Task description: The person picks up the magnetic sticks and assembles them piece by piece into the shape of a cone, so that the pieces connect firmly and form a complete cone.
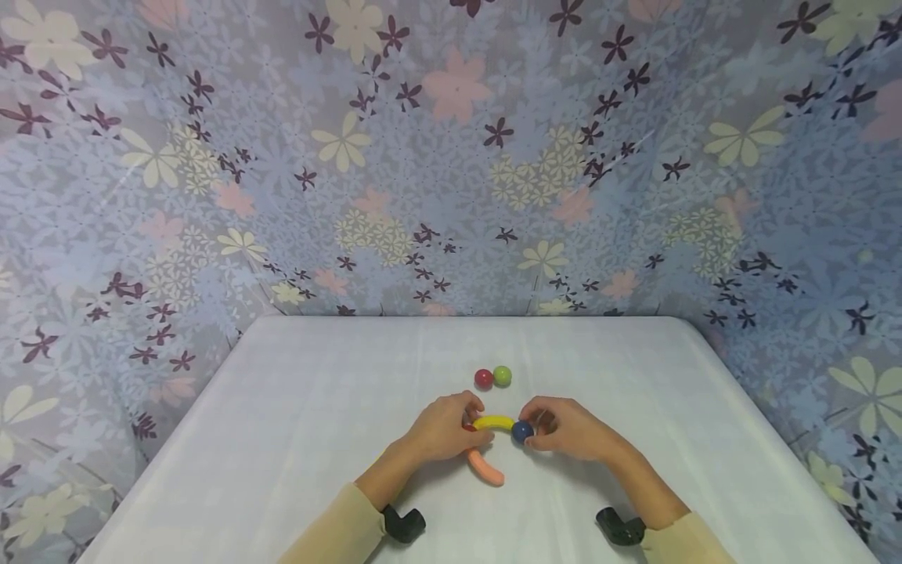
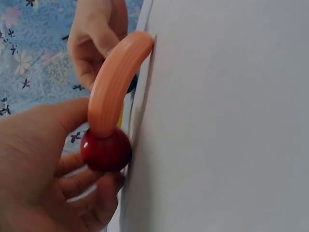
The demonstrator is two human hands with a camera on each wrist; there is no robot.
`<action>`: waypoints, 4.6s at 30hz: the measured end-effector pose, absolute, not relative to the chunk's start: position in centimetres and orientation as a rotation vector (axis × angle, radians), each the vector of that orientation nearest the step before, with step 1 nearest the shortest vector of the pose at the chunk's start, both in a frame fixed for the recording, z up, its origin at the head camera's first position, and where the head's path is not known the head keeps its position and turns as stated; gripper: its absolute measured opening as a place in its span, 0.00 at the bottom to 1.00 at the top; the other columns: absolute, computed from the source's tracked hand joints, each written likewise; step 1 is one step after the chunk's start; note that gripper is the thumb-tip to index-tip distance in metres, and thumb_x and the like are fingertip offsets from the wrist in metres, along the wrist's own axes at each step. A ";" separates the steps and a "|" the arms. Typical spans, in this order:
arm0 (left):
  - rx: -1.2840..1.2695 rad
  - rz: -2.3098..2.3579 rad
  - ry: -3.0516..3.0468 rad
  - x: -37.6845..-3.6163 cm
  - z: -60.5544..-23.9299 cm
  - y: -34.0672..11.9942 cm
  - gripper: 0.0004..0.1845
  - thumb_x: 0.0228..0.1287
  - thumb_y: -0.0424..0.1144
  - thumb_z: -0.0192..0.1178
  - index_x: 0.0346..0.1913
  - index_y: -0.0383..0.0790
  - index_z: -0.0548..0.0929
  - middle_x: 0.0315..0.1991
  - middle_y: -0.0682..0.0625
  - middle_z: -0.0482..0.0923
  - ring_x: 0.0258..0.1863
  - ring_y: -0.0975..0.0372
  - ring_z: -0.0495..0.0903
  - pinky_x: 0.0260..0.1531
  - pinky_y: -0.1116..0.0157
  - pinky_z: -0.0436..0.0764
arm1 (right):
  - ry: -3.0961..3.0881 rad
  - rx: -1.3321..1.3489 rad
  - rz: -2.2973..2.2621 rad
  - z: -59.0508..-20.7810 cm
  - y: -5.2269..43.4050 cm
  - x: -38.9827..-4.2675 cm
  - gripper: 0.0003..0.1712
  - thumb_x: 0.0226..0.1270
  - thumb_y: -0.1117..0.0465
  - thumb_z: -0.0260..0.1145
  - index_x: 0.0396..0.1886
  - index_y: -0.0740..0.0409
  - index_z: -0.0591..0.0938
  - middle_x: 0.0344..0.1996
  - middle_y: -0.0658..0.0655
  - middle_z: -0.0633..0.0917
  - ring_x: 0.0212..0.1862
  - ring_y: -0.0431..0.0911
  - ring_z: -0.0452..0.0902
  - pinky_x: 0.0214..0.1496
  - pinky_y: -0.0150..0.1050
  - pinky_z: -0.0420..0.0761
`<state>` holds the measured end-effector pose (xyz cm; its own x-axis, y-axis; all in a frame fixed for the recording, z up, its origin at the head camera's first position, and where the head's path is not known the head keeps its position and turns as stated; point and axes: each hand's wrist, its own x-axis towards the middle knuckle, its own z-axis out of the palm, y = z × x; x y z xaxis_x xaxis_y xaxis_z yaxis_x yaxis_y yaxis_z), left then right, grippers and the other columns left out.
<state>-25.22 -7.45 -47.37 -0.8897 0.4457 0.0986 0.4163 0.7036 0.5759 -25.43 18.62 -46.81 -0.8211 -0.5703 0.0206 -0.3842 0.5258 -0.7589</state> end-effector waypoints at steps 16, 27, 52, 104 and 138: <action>1.047 1.030 2.423 -25.6 -45.5 -9.3 0.24 0.43 0.58 0.75 0.46 0.54 0.87 0.50 0.67 0.78 0.49 0.70 0.74 0.47 0.64 0.76 | 2.528 -0.825 -1.148 -47.2 18.8 -26.0 0.19 0.57 0.56 0.73 0.47 0.54 0.80 0.35 0.49 0.81 0.35 0.45 0.76 0.36 0.37 0.78; 1.285 0.979 2.260 -26.2 -45.8 -9.7 0.14 0.52 0.39 0.74 0.43 0.46 0.88 0.54 0.56 0.80 0.55 0.70 0.74 0.47 0.71 0.75 | 2.521 -0.826 -1.122 -47.0 18.7 -26.3 0.19 0.59 0.55 0.72 0.48 0.54 0.80 0.37 0.47 0.81 0.37 0.45 0.76 0.39 0.38 0.78; 1.321 0.800 2.330 -26.0 -45.7 -9.6 0.10 0.53 0.42 0.73 0.39 0.55 0.87 0.58 0.59 0.75 0.59 0.67 0.67 0.55 0.67 0.68 | 2.730 -0.400 -1.249 -46.3 15.8 -32.5 0.22 0.60 0.57 0.70 0.54 0.55 0.78 0.46 0.55 0.81 0.44 0.50 0.78 0.36 0.42 0.79; 1.306 0.801 2.346 -25.6 -45.5 -9.5 0.10 0.51 0.42 0.73 0.37 0.55 0.86 0.59 0.57 0.75 0.59 0.65 0.66 0.56 0.68 0.67 | 2.755 -0.809 -1.136 -44.9 18.9 -25.6 0.18 0.58 0.45 0.71 0.46 0.43 0.81 0.35 0.40 0.82 0.34 0.40 0.76 0.32 0.37 0.77; 1.308 0.827 2.391 -25.7 -45.9 -8.7 0.11 0.46 0.39 0.76 0.35 0.53 0.87 0.56 0.55 0.78 0.56 0.67 0.72 0.47 0.73 0.72 | 2.500 -1.011 -1.033 -46.2 17.9 -21.0 0.13 0.58 0.46 0.71 0.39 0.44 0.83 0.29 0.39 0.83 0.30 0.36 0.78 0.31 0.33 0.79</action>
